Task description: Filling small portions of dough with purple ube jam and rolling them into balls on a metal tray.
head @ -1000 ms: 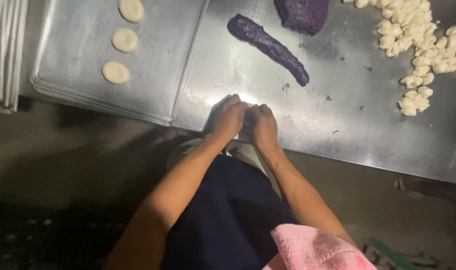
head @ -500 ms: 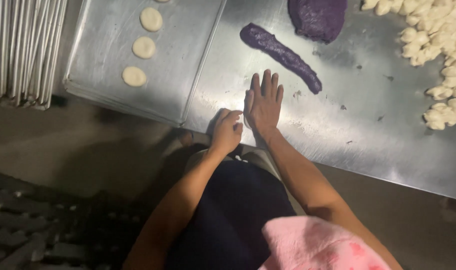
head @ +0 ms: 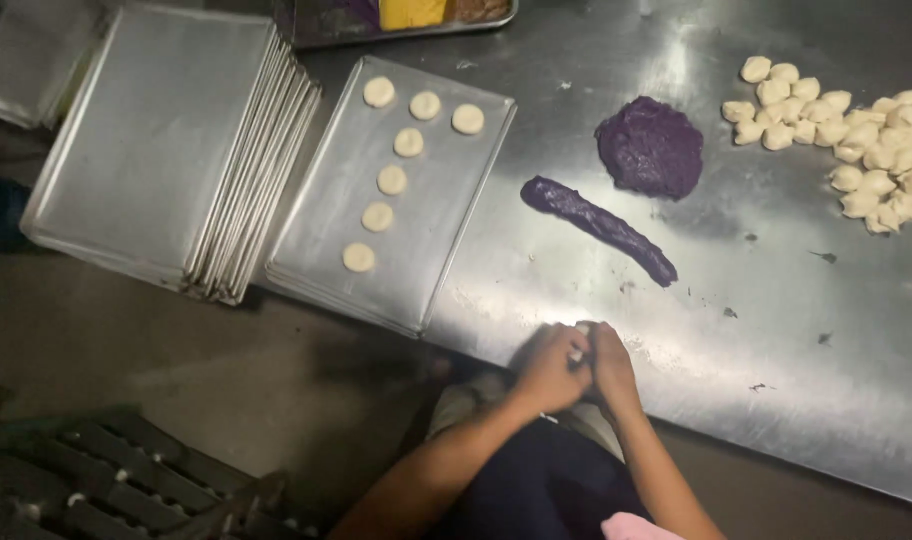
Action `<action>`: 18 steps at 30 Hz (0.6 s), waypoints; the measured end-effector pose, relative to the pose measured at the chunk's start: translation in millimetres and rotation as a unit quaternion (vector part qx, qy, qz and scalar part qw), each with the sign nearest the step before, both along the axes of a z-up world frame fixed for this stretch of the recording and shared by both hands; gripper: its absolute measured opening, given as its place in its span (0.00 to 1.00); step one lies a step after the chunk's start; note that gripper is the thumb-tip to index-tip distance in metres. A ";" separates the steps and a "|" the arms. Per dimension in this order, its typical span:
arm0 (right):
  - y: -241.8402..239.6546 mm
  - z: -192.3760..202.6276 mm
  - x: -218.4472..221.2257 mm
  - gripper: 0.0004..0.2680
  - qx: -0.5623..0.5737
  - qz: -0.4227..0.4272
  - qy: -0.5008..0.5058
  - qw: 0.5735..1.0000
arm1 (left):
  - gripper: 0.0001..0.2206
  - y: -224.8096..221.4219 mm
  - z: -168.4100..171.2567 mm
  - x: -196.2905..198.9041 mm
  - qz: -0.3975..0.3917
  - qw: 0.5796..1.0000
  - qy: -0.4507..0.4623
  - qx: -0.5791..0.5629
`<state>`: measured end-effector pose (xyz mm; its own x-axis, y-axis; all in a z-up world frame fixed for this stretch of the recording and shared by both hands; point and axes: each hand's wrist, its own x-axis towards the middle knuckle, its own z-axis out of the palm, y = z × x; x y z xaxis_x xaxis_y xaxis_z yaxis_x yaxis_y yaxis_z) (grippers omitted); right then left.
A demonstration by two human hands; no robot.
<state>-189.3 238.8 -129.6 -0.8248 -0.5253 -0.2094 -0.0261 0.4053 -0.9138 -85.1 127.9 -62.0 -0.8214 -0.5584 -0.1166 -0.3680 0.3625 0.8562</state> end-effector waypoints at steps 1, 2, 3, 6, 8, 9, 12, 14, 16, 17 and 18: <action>-0.2 12.5 3.0 0.14 -0.077 -0.085 -0.199 0.973 | 0.11 5.9 4.2 1.9 -0.024 0.998 0.049 0.025; 1.8 25.7 6.0 0.16 -0.147 -0.162 -0.388 0.896 | 0.13 14.3 8.4 5.0 -0.043 0.993 0.098 0.054; 2.4 30.0 5.3 0.16 -0.147 -0.161 -0.390 0.895 | 0.13 12.2 8.9 9.3 -0.043 0.993 0.096 0.052; -4.1 38.0 3.3 0.11 -0.020 -0.154 -0.264 0.952 | 0.13 -8.9 2.6 27.6 -0.047 0.986 0.121 0.107; -12.9 35.5 2.6 0.11 0.008 -0.135 -0.177 0.975 | 0.11 -36.4 -13.4 47.4 0.014 0.987 0.078 0.137; -24.3 36.9 4.1 0.11 0.011 -0.132 -0.175 0.976 | 0.11 -49.8 -20.4 65.4 0.017 0.987 0.081 0.140; -71.4 37.1 5.8 0.10 0.044 -0.104 -0.114 0.987 | 0.08 -93.0 -44.9 118.0 0.072 0.975 0.085 0.195; -115.7 30.3 11.1 0.11 -0.002 -0.047 -0.052 0.998 | 0.07 -120.8 -61.9 160.5 0.139 0.951 0.109 0.255; -189.1 36.8 12.4 0.10 -0.011 -0.002 -0.014 1.000 | 0.07 -153.3 -73.8 207.7 0.173 0.943 0.133 0.250; -224.7 38.3 13.2 0.10 -0.026 0.041 0.015 0.999 | 0.07 -167.2 -81.4 230.8 0.205 0.938 0.149 0.237; -266.9 37.3 12.4 0.10 -0.016 0.044 0.022 0.999 | 0.07 -180.4 -101.5 258.9 0.207 0.934 0.155 0.247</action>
<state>-176.9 -28.1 -92.3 -0.7829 -0.6023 -0.1557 -0.1009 0.3699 -0.9236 173.8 -52.5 -163.4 -0.5837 -0.7767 -0.2367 -0.0959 -0.2236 0.9700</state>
